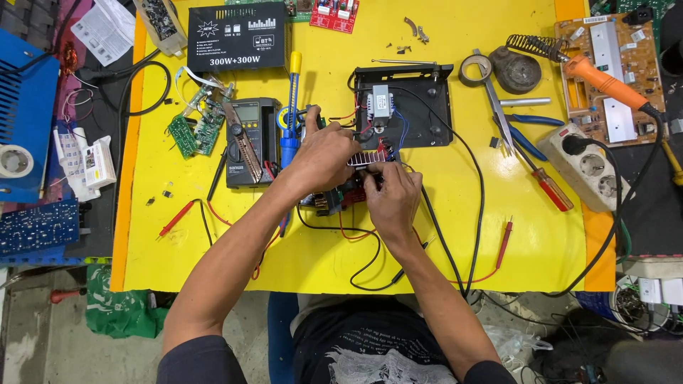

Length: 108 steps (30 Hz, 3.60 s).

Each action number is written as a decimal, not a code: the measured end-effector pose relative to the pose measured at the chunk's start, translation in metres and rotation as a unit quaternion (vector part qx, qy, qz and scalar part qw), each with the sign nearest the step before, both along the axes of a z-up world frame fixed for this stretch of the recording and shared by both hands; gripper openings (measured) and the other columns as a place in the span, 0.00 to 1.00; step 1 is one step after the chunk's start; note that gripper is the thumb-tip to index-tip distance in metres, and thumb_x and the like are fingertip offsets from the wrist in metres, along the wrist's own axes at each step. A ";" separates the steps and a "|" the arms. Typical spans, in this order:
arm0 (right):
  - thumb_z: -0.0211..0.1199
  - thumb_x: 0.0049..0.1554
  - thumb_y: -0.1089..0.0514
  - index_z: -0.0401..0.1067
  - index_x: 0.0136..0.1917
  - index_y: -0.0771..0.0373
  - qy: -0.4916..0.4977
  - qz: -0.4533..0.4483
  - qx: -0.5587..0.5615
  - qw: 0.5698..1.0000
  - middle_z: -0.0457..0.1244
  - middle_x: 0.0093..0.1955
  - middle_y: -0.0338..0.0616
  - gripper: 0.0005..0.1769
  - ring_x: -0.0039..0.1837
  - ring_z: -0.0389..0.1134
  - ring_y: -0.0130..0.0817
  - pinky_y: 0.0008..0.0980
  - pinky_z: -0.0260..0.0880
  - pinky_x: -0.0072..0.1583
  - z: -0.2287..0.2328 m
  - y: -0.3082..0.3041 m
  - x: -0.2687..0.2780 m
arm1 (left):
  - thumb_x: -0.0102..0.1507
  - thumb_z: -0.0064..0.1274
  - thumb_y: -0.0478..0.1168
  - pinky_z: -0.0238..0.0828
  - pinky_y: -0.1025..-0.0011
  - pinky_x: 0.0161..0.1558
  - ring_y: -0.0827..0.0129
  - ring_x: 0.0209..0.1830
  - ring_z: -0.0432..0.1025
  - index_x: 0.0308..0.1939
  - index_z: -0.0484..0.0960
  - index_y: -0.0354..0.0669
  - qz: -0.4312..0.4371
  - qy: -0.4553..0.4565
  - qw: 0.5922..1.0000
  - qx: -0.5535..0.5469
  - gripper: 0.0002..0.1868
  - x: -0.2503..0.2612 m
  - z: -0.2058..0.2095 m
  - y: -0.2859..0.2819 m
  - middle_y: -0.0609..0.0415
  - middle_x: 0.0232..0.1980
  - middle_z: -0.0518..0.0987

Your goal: The person holds a red circuit board with copper heat sinks and uses a multimeter to test connections on the board. They then use a screwdriver to adjust components on the board while it is connected to a power source.

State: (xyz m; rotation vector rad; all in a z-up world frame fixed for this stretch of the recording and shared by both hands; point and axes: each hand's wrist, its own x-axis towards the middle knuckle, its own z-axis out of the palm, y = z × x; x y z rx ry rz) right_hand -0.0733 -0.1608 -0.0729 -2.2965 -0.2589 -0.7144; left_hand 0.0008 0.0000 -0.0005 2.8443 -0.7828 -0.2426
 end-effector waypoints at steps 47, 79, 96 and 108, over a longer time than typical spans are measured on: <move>0.79 0.50 0.62 0.72 0.40 0.56 -0.026 -0.082 0.038 0.996 0.60 0.50 0.35 0.14 0.54 0.59 0.41 0.41 0.58 0.57 0.003 0.018 -0.006 | 0.60 0.60 0.42 0.41 0.35 0.66 0.60 0.62 0.68 0.58 0.80 0.43 0.021 -0.177 0.979 -0.100 0.22 -0.040 -0.019 0.004 0.51 0.47 0.82; 0.76 0.52 0.64 0.72 0.40 0.58 -0.038 -0.084 -0.002 0.996 0.63 0.65 0.43 0.11 0.65 0.58 0.48 0.45 0.56 0.63 0.012 0.015 -0.006 | 0.59 0.53 0.37 0.41 0.33 0.73 0.55 0.73 0.65 0.54 0.85 0.40 0.033 -0.242 0.965 -0.095 0.19 -0.091 -0.003 -0.019 0.45 0.67 0.77; 0.62 0.62 0.63 0.76 0.50 0.64 0.015 0.015 0.021 1.000 0.65 0.64 0.49 0.04 0.65 0.64 0.44 0.41 0.61 0.63 0.015 -0.017 -0.020 | 0.60 0.55 0.36 0.46 0.35 0.72 0.57 0.74 0.64 0.54 0.84 0.41 0.066 -0.245 0.961 -0.109 0.18 -0.092 -0.019 -0.020 0.47 0.69 0.76; 0.75 0.63 0.58 0.81 0.58 0.61 0.007 -0.225 -0.260 0.939 0.67 0.58 0.45 0.11 0.58 0.68 0.45 0.42 0.63 0.59 -0.004 -0.241 -0.006 | 0.60 0.56 0.34 0.42 0.36 0.73 0.58 0.76 0.61 0.55 0.84 0.41 0.081 -0.185 0.973 -0.109 0.18 -0.094 -0.010 -0.022 0.47 0.71 0.74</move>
